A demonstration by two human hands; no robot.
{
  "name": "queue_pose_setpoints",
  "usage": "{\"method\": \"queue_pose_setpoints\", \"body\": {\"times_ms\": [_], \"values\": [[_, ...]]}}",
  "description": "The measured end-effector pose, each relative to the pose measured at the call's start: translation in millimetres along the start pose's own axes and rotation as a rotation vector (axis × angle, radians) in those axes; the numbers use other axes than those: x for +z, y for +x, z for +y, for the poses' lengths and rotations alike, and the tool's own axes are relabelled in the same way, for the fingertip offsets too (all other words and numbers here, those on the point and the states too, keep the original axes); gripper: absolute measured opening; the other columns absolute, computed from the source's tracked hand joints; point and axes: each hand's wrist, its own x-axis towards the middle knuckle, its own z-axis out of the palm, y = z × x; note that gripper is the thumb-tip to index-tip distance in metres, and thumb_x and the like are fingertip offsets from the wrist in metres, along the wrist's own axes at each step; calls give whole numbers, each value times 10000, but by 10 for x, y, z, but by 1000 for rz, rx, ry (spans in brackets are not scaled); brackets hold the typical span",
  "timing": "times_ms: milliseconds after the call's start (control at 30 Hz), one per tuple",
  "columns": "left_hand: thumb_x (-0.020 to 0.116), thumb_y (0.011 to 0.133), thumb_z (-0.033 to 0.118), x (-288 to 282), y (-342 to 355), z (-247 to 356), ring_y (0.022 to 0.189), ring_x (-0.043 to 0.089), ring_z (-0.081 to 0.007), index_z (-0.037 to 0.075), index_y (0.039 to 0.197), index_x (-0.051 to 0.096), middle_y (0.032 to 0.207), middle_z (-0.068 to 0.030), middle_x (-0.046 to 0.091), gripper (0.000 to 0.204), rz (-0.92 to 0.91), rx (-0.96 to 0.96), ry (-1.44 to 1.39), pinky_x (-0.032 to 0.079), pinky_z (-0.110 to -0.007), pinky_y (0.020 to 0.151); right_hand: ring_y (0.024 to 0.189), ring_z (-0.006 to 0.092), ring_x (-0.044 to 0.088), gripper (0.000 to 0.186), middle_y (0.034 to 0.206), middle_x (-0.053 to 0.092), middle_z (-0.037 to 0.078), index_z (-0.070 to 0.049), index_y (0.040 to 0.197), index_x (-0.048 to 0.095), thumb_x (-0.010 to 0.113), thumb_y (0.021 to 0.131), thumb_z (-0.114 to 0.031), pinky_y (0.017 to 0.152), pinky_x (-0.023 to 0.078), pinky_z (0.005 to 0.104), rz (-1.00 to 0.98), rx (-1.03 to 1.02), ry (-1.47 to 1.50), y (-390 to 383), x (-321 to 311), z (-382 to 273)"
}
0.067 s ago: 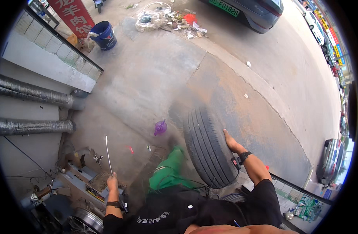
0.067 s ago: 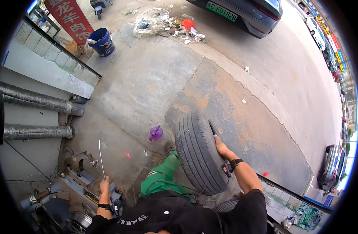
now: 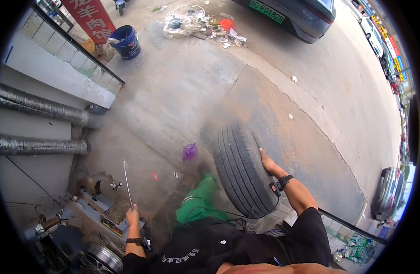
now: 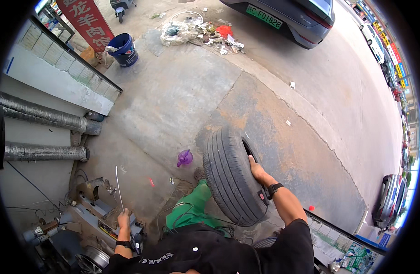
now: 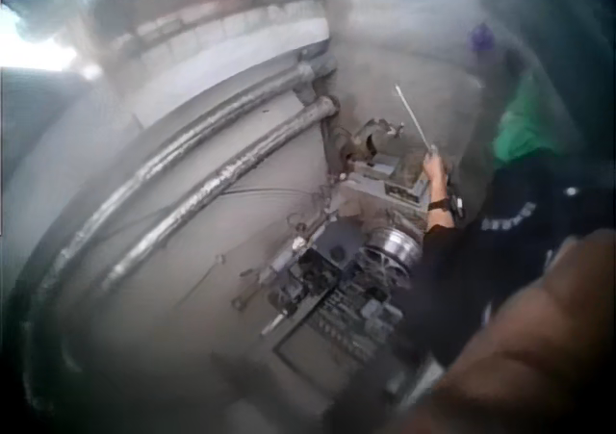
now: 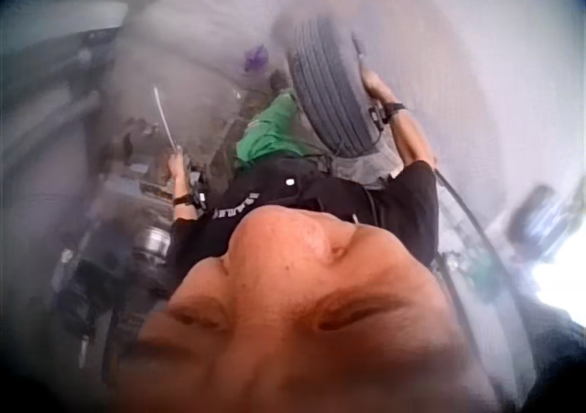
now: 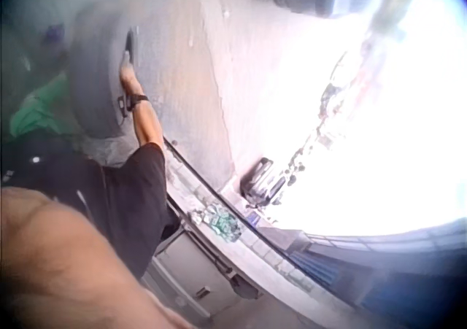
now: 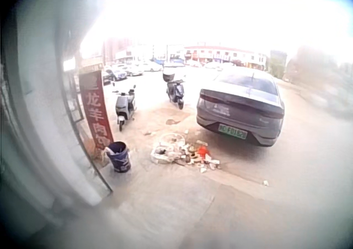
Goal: The person removes a tire from a metal rim using a tire changer machine and a pry bar, then rolls the tire away and places the rim on a balancing machine to select lead weights from a tray.
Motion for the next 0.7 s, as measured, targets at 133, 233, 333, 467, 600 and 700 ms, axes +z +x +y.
{"method": "queue_pose_setpoints", "body": {"times_ms": [133,233,333,467,600,700], "values": [[631,944,381,-112,-617,-99,915,624,-278,-92,1098,660,1012,-203,694,499,82,-191,-205,461,-406,863,1289,460,477,1001,1209,556,410,176,1179,583,134,971,-694,1103,338,435,-89,-148,-222,502,148,-1320],[626,948,367,-6,-1072,-42,962,628,-274,-98,1114,656,1052,-201,692,495,114,-288,-122,458,-404,893,1273,495,465,960,1168,570,413,179,1141,599,165,986,-663,1113,324,454,-57,-437,-311,447,236,-2144],[618,952,352,211,-1480,-294,974,625,-274,-112,1102,655,1050,-203,691,489,185,-449,-310,456,-406,906,1183,506,531,871,1115,600,394,137,1077,652,252,994,-632,1052,393,481,-148,-588,-434,689,371,-2643],[593,969,397,629,-2035,-1054,579,442,-183,12,897,607,693,-59,483,393,245,-585,-343,326,-346,564,1159,469,555,646,1154,617,327,50,1124,649,361,1002,-516,1031,403,484,-328,-716,-724,974,522,-3197],[554,969,447,1265,-2920,-364,898,631,-377,-117,1031,657,954,-249,691,577,297,-563,-271,453,-456,831,988,458,625,455,1060,660,273,-20,1119,636,552,930,-425,930,471,503,-149,-1354,-870,1352,445,-3030],[551,972,454,1885,-3681,-190,913,643,-380,-106,1061,659,976,-243,696,577,320,-692,-347,462,-445,845,1117,431,592,486,1152,653,239,-30,1213,623,515,938,-416,956,467,500,-497,-1056,-815,1286,305,-2869]]}}
